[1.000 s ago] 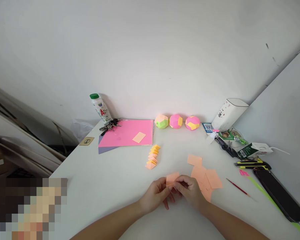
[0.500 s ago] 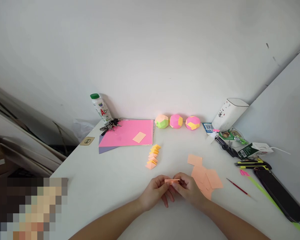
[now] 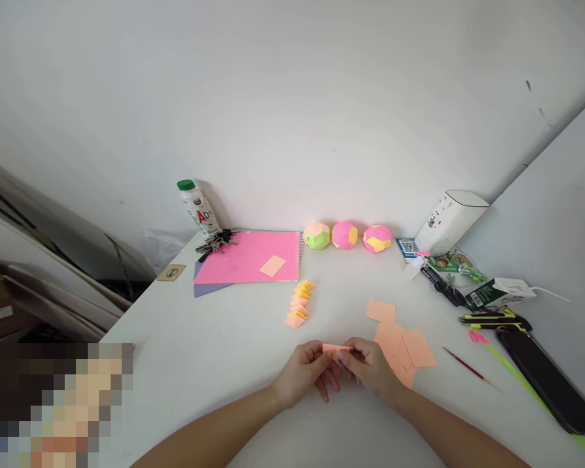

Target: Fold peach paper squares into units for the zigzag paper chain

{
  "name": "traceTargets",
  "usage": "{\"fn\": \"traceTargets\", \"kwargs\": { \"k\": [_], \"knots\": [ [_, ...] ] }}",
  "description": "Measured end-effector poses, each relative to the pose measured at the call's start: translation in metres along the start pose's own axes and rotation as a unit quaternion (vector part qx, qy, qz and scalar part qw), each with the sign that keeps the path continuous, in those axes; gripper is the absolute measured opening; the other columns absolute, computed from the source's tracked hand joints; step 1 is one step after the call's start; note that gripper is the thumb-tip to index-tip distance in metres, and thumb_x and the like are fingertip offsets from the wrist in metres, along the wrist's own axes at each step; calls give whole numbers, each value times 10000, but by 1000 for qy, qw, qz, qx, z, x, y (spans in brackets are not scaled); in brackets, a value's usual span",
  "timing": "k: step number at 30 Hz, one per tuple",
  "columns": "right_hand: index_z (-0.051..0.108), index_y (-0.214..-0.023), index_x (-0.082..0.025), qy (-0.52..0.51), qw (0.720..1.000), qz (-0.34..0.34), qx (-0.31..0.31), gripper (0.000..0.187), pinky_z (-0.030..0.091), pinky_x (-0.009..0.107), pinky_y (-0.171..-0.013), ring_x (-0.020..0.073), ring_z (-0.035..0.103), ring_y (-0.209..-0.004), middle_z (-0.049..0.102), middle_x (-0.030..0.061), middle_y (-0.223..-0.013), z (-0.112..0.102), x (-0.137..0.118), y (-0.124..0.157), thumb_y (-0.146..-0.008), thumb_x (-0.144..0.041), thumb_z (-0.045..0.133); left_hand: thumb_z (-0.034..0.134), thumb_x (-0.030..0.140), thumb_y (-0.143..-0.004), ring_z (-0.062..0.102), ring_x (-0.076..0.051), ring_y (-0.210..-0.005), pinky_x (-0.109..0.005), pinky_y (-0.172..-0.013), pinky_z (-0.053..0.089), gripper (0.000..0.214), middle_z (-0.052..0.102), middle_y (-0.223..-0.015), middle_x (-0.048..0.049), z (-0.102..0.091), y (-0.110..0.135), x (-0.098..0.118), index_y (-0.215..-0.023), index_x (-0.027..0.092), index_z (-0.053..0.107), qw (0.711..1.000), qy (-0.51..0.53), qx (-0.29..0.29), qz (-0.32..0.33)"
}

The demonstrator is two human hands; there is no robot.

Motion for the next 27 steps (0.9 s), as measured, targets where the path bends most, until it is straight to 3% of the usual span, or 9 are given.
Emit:
{"fn": "traceTargets", "kwargs": {
  "k": [27],
  "knots": [
    [537, -638, -158, -17, 1000, 20, -2, 398, 353, 211, -416, 99, 465, -444, 510, -19, -513, 0, 2, 1, -834, -503, 516, 598, 540, -733, 593, -144, -406, -219, -335, 426, 414, 626, -570, -29, -3, -2, -4, -737, 134, 515, 1000, 13, 4, -24]
  ]
}}
Point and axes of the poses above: each hand's wrist, its own y-axis away from the middle knuckle, its own z-axis out of the palm, x = y × z, the point moved 2 cm from there along -y, towards the middle knuckle
